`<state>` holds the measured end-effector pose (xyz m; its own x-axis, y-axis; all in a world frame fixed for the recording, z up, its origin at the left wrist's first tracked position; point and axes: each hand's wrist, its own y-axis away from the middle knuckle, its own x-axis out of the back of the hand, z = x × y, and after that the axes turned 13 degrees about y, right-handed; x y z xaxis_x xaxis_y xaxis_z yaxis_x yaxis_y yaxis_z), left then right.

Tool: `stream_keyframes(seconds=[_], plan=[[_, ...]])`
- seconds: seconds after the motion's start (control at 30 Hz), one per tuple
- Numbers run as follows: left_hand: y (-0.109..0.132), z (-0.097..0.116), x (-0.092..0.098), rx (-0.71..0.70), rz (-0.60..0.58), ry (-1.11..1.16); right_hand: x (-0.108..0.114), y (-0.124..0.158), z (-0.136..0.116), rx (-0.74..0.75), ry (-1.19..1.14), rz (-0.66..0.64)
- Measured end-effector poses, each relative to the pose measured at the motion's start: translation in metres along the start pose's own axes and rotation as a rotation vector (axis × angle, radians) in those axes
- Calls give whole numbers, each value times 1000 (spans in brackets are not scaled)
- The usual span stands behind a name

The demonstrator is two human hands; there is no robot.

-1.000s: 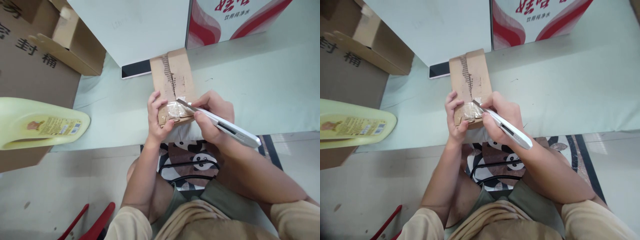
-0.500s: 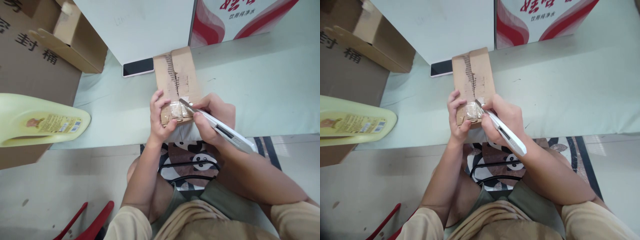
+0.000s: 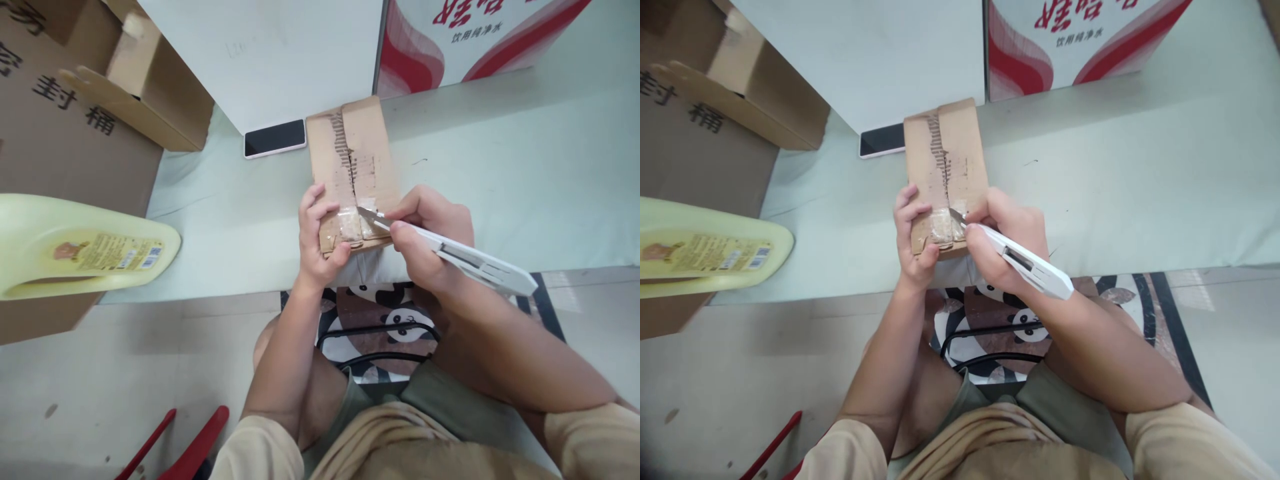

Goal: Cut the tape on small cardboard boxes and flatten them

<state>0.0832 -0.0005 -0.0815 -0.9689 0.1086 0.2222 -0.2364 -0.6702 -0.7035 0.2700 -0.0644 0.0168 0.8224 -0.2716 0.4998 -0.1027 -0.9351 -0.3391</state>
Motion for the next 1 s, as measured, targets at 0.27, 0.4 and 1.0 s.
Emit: stream_keyframes(seconds=[0.27, 0.4, 1.0], plan=[[-1, 2, -2, 0, 15, 28, 1, 2, 5, -42, -72, -16], [-1, 2, -2, 0, 12, -3, 0, 1, 8, -62, -114, -2], [-1, 1, -2, -2, 16, 3, 1, -5, 12, -112, -249, -68]])
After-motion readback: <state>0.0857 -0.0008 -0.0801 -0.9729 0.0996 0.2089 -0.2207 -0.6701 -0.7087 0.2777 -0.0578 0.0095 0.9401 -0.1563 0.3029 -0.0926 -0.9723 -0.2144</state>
